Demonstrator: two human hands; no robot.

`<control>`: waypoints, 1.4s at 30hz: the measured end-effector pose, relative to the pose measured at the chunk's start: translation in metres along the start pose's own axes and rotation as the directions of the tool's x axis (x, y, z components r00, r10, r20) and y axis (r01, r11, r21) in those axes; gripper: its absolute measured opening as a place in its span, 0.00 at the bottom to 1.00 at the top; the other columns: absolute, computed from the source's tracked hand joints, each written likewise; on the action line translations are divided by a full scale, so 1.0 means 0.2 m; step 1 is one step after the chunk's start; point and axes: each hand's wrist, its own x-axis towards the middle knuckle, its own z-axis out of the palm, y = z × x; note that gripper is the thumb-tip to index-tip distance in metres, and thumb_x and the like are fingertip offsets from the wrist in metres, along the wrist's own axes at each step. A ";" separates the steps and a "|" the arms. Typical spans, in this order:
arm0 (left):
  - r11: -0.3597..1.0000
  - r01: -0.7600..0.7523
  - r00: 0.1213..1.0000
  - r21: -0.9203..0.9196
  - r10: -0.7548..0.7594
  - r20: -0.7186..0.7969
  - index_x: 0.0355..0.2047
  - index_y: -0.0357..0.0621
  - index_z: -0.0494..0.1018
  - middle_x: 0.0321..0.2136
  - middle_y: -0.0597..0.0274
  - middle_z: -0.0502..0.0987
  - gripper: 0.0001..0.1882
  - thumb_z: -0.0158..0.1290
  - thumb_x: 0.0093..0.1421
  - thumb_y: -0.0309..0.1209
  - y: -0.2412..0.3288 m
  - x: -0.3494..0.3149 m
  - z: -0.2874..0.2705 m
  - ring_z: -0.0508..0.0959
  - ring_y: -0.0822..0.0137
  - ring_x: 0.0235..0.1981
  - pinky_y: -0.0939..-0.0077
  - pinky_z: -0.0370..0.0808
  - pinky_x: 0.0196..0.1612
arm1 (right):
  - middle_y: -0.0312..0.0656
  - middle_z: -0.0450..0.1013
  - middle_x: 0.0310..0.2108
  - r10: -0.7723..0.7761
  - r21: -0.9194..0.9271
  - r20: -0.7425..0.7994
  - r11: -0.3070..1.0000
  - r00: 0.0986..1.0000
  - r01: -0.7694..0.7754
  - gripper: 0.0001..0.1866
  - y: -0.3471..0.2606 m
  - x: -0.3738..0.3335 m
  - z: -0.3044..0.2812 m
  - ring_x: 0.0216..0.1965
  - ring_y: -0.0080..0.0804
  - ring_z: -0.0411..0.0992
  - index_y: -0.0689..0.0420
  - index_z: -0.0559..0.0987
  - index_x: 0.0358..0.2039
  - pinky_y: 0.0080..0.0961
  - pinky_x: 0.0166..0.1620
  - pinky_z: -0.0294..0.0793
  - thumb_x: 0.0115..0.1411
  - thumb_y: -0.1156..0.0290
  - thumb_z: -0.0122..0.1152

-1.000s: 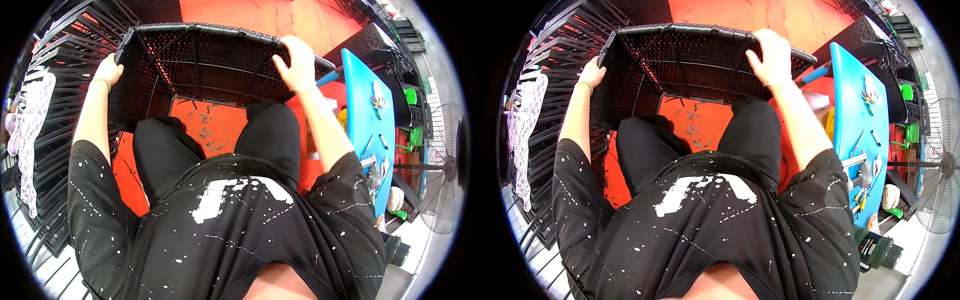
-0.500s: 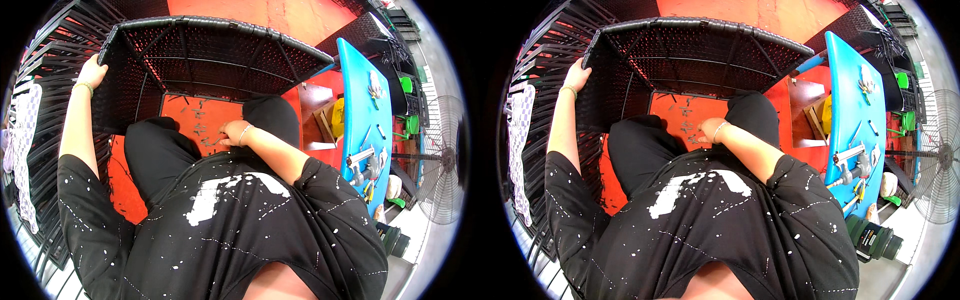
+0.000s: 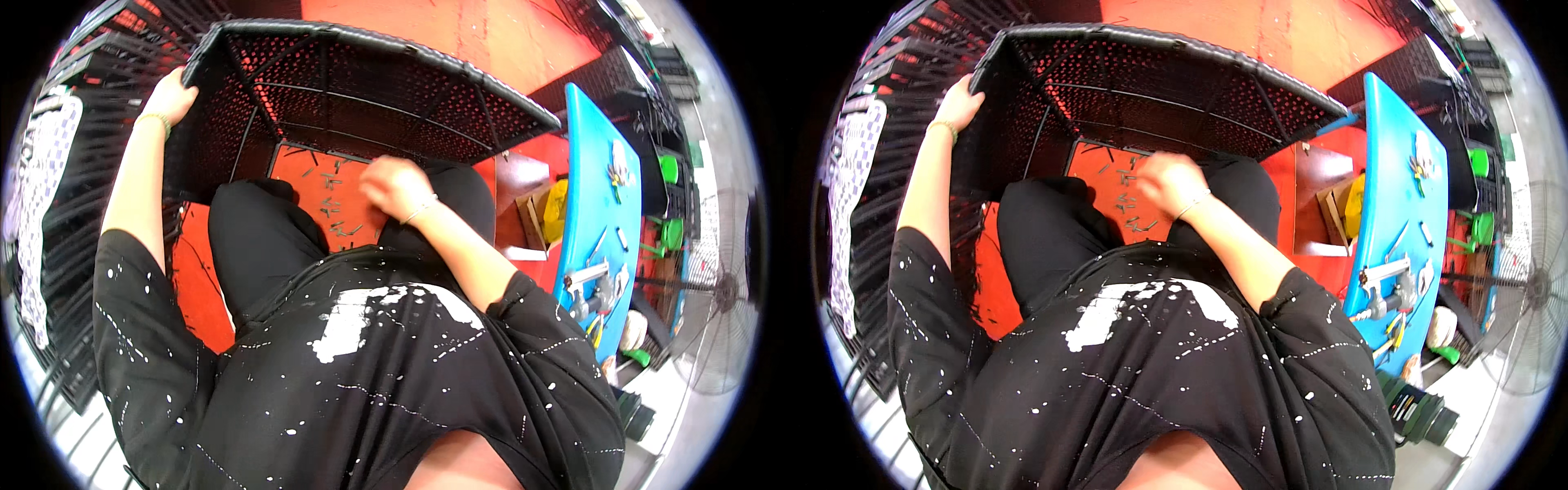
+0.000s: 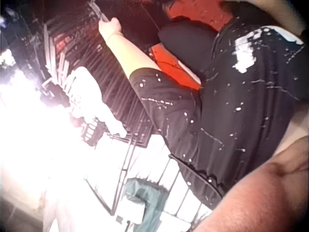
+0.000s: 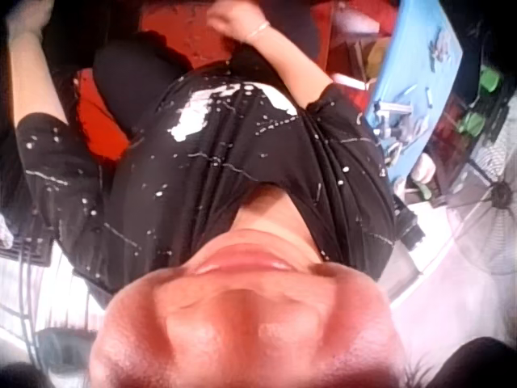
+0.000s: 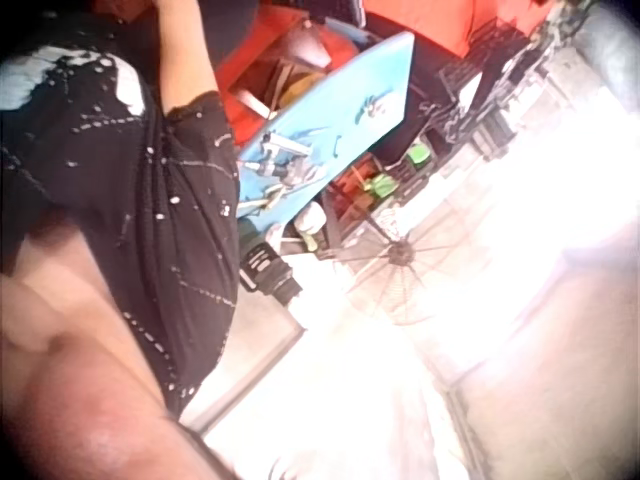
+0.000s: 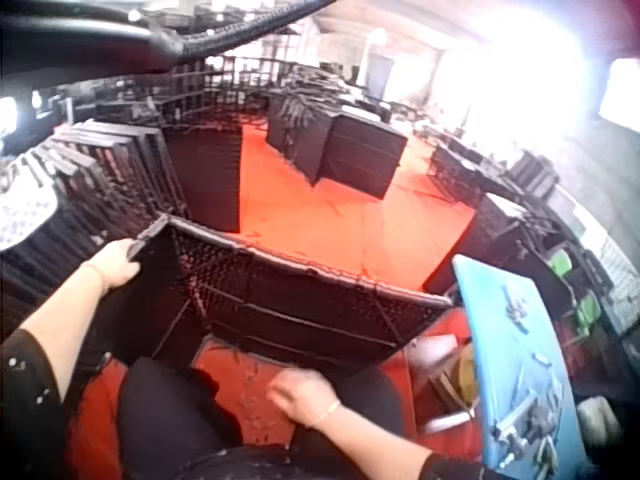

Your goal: The person uses a pair of scissors to trim excess woven material from the rim of a black basket. They then smooth the edges with their hands and inspect the basket's weave and structure.

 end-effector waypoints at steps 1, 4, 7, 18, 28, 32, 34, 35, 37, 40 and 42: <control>1.000 0.008 1.000 0.002 -0.008 0.000 0.51 0.35 0.73 0.45 0.36 0.78 0.23 0.53 0.55 0.33 -0.02 -0.01 0.00 0.77 0.42 0.51 0.58 0.71 0.56 | 0.43 0.78 0.32 -0.024 -0.035 -0.178 0.999 0.984 0.018 0.06 -0.07 0.12 -0.12 0.37 0.45 0.77 0.55 0.82 0.30 0.40 0.42 0.77 0.52 0.67 0.65; 1.000 -0.027 1.000 -0.002 0.027 -0.006 0.49 0.33 0.72 0.42 0.34 0.78 0.22 0.52 0.55 0.32 -0.05 0.02 0.04 0.77 0.40 0.49 0.57 0.72 0.54 | 0.41 0.78 0.31 -0.258 -0.269 -0.514 0.954 0.818 0.132 0.07 0.01 0.39 -0.41 0.36 0.43 0.77 0.55 0.82 0.31 0.37 0.42 0.76 0.50 0.71 0.68; 1.000 0.016 1.000 0.005 -0.016 -0.010 0.49 0.33 0.72 0.43 0.34 0.78 0.20 0.52 0.56 0.30 0.00 0.00 0.03 0.77 0.41 0.50 0.58 0.71 0.55 | 0.44 0.77 0.43 -0.204 -0.501 -0.505 0.860 0.839 -0.092 0.26 0.06 0.57 -0.57 0.46 0.46 0.76 0.54 0.80 0.47 0.41 0.53 0.73 0.50 0.57 0.74; 0.999 -0.026 0.997 -0.021 0.025 -0.067 0.46 0.34 0.71 0.39 0.37 0.78 0.17 0.52 0.57 0.28 0.02 -0.06 0.03 0.78 0.41 0.47 0.56 0.73 0.52 | 0.43 0.81 0.31 0.114 -0.496 -0.097 0.856 0.989 -0.147 0.23 0.24 0.80 -0.63 0.36 0.45 0.79 0.46 0.86 0.37 0.37 0.42 0.77 0.58 0.40 0.62; 1.000 -0.022 0.997 -0.014 0.021 -0.074 0.46 0.33 0.71 0.39 0.36 0.78 0.17 0.53 0.57 0.28 -0.09 -0.02 0.11 0.78 0.41 0.46 0.56 0.73 0.53 | 0.45 0.81 0.35 0.065 -0.467 -0.115 0.877 0.991 -0.112 0.29 0.21 0.77 -0.62 0.38 0.45 0.79 0.50 0.85 0.42 0.37 0.44 0.78 0.55 0.38 0.65; 1.000 -0.022 0.994 0.013 0.023 -0.109 0.46 0.33 0.71 0.40 0.36 0.78 0.17 0.53 0.57 0.29 -0.08 -0.02 0.13 0.78 0.41 0.47 0.55 0.73 0.54 | 0.46 0.78 0.40 0.045 -0.557 -0.182 0.818 0.982 -0.141 0.44 0.12 0.82 -0.55 0.41 0.44 0.78 0.51 0.76 0.57 0.38 0.46 0.77 0.49 0.32 0.67; 1.000 -0.007 0.995 0.029 0.010 -0.101 0.46 0.33 0.71 0.40 0.36 0.78 0.18 0.52 0.57 0.30 -0.10 -0.04 0.11 0.78 0.41 0.47 0.55 0.73 0.54 | 0.46 0.78 0.39 -0.054 -0.621 -0.171 0.781 0.984 -0.066 0.40 0.07 0.89 -0.49 0.40 0.45 0.78 0.53 0.77 0.54 0.38 0.46 0.77 0.50 0.36 0.68; 0.999 -0.014 0.994 0.036 0.018 -0.107 0.46 0.33 0.72 0.40 0.35 0.78 0.18 0.52 0.57 0.30 -0.10 -0.03 0.11 0.78 0.41 0.47 0.55 0.73 0.54 | 0.46 0.78 0.38 -0.101 -0.657 -0.164 0.753 0.981 -0.032 0.37 0.06 0.93 -0.48 0.40 0.45 0.78 0.53 0.78 0.53 0.39 0.46 0.77 0.51 0.39 0.69; 0.999 -0.015 0.990 0.049 0.022 -0.141 0.47 0.34 0.72 0.40 0.36 0.78 0.18 0.52 0.57 0.30 -0.11 -0.04 0.12 0.78 0.40 0.47 0.55 0.73 0.54 | 0.46 0.78 0.39 -0.104 -0.712 -0.100 0.702 0.990 0.002 0.35 0.09 0.99 -0.44 0.42 0.43 0.78 0.51 0.78 0.50 0.38 0.46 0.76 0.53 0.36 0.65; 0.983 0.180 0.978 0.034 -0.182 0.105 0.47 0.34 0.75 0.47 0.39 0.78 0.18 0.51 0.59 0.31 0.25 -0.17 -0.10 0.77 0.45 0.52 0.59 0.72 0.58 | 0.46 0.78 0.37 -0.021 -0.725 -0.025 0.689 0.999 -0.003 0.29 0.14 1.01 -0.45 0.41 0.44 0.78 0.52 0.82 0.40 0.39 0.44 0.76 0.57 0.37 0.60; 0.989 0.145 0.989 0.005 -0.145 0.006 0.42 0.35 0.76 0.42 0.39 0.80 0.18 0.53 0.52 0.32 0.18 -0.17 -0.07 0.79 0.44 0.47 0.57 0.75 0.53 | 0.47 0.79 0.36 0.020 -0.655 0.018 0.755 1.000 -0.003 0.29 0.13 1.06 -0.46 0.39 0.46 0.78 0.53 0.83 0.36 0.40 0.44 0.76 0.58 0.37 0.59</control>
